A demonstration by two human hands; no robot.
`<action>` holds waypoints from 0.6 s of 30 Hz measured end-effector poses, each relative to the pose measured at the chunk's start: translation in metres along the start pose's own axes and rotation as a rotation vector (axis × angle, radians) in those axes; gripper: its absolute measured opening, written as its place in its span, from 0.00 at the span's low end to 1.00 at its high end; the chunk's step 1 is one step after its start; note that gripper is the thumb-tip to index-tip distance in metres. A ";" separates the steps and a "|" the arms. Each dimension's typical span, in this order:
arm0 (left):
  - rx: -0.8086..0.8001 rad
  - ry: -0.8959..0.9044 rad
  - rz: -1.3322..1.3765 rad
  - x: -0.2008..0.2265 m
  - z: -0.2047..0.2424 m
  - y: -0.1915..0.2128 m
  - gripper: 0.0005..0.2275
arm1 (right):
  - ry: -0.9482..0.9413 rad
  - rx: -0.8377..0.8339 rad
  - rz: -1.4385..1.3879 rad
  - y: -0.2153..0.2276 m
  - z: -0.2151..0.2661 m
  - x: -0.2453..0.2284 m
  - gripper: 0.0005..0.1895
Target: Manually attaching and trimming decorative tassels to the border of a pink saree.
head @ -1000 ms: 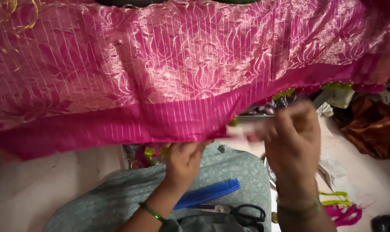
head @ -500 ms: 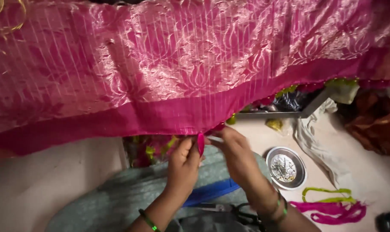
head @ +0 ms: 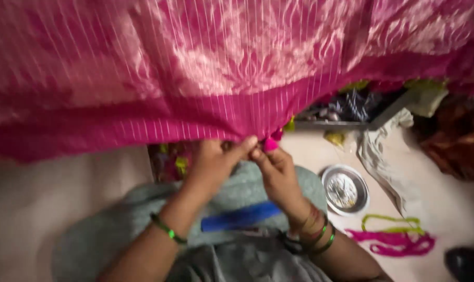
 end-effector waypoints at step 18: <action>0.041 0.301 -0.029 0.008 -0.022 0.018 0.08 | 0.786 -0.934 1.267 -0.018 0.058 -0.087 0.25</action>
Point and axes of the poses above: each hand's wrist, its own z-axis away from the middle knuckle, its own y-axis out of the back of the hand, x = y × z, the point moved 7 cm from there along -z, towards the middle knuckle, and after that the axes turned 6 degrees about y, right-handed, at the moved point
